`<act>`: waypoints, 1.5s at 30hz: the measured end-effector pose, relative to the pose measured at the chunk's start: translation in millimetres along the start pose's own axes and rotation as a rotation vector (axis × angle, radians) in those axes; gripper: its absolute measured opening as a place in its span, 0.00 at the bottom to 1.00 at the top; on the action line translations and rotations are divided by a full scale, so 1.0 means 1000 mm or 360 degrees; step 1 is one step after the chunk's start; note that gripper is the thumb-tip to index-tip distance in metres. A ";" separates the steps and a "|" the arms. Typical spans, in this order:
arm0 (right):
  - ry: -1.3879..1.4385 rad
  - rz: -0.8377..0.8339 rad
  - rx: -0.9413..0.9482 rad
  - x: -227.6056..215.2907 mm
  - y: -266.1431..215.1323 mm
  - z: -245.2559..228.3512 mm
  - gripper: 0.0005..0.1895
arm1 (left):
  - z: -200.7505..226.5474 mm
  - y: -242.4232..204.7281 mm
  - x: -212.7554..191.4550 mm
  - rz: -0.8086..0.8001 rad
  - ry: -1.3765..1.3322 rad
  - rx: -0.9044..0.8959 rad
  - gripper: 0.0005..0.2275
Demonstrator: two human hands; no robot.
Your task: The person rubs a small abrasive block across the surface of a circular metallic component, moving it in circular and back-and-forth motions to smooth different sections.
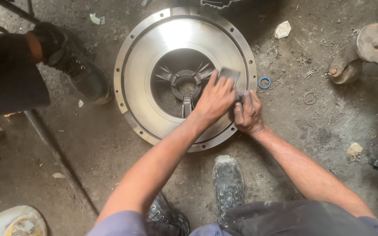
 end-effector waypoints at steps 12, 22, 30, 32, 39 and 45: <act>-0.0023 -0.0014 -0.0014 0.002 0.001 0.002 0.08 | 0.022 -0.111 -0.042 -0.0061 -0.0107 0.0152 0.07; 0.0173 0.0071 0.0531 -0.015 0.003 -0.012 0.10 | 0.018 -0.020 -0.010 0.0126 -0.0006 0.0027 0.08; 0.0066 -0.0313 -0.0072 -0.001 -0.035 -0.100 0.22 | 0.054 -0.141 0.007 -0.0489 0.0240 0.0225 0.10; -0.0018 -0.0404 -0.0096 0.014 -0.042 -0.109 0.29 | 0.053 -0.137 0.010 -0.0243 0.0051 0.0175 0.16; -0.0304 -0.0570 0.0373 0.014 0.026 -0.043 0.40 | 0.009 -0.043 0.041 0.0285 -0.0574 -0.0151 0.18; -0.0237 -0.0631 0.0304 0.000 0.045 -0.043 0.35 | 0.010 -0.027 0.032 0.0374 -0.0673 -0.0260 0.16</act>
Point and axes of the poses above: each hand's wrist, its own y-axis towards the middle knuckle, its own x-axis out of the palm, z = x × y, the point moved 6 cm from there along y, towards the middle knuckle, and after that the axes turned 1 degree about z, right-handed, at the moved point
